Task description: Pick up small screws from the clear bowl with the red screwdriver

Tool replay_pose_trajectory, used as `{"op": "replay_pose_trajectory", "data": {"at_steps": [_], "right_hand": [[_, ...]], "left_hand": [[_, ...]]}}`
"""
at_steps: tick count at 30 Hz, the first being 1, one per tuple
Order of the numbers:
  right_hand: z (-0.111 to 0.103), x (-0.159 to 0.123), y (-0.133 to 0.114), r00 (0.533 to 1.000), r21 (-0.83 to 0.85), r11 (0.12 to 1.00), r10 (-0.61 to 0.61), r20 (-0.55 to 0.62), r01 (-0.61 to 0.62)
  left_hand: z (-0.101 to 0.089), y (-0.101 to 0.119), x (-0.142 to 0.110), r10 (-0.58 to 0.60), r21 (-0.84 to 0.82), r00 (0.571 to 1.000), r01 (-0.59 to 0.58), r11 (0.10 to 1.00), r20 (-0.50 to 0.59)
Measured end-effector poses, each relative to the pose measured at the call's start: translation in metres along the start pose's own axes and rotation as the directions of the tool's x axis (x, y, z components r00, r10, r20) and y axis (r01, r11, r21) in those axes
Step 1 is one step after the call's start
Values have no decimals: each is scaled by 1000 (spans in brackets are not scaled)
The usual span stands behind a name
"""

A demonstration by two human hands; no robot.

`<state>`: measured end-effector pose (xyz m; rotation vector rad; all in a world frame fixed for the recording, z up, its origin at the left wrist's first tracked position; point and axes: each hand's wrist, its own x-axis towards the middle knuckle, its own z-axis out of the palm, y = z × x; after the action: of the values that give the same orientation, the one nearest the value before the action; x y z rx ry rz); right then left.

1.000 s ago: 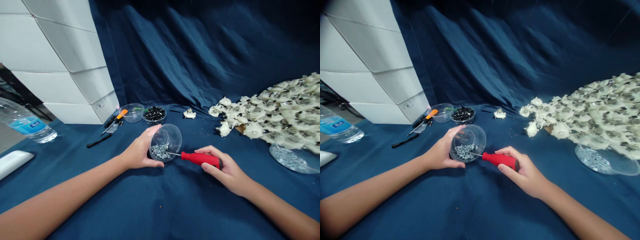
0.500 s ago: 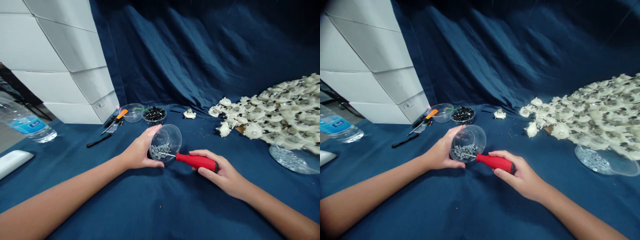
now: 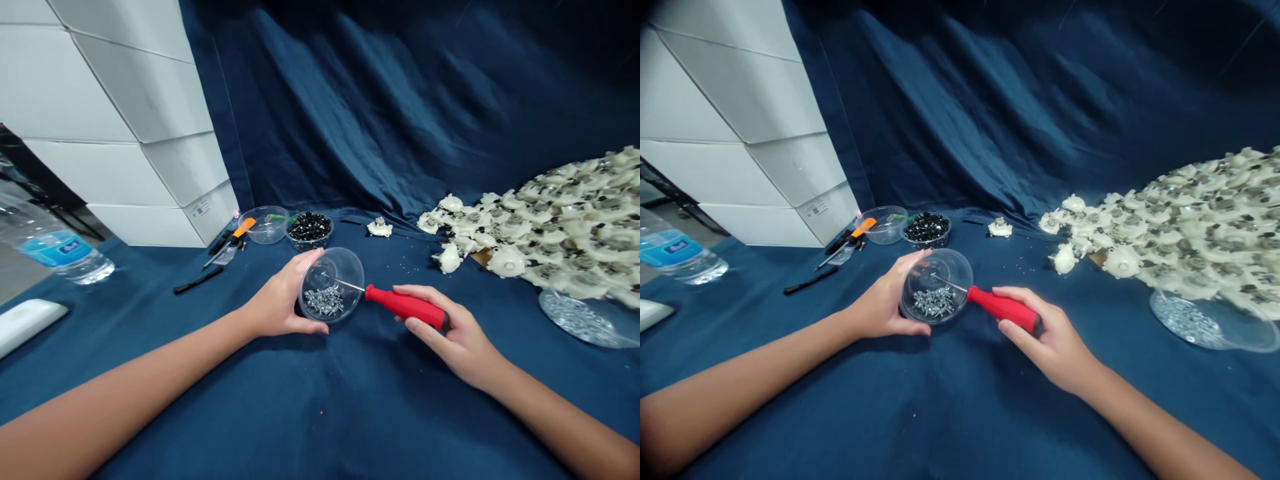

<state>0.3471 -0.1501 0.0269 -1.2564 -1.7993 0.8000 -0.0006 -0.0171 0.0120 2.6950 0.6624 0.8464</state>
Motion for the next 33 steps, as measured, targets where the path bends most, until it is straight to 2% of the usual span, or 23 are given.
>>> {"op": "replay_pose_trajectory", "data": {"at_steps": [6, 9, 12, 21, 33], "right_hand": [[-6, -1, 4, 990, -141, 987, -91, -111, 75], [-7, -1, 2, 988, -158, 981, -125, -95, 109], [-8, -1, 0, 993, -133, 987, -102, -59, 94], [-3, 2, 1, 997, 73, 995, 73, 22, -74], [7, 5, -3, 972, 353, 910, 172, 157, -218]], "left_hand": [[-1, 0, 0, -1, 4, 1000, 1, 1000, 11], [-2, 0, 0, -10, 0, 1000, 10, 1000, 14], [-1, 0, 0, -4, -1, 1000, 4, 1000, 8], [-1, 1, -1, -7, -9, 1000, 7, 1000, 3], [-1, 0, -1, -12, -4, 1000, 12, 1000, 9]]}}
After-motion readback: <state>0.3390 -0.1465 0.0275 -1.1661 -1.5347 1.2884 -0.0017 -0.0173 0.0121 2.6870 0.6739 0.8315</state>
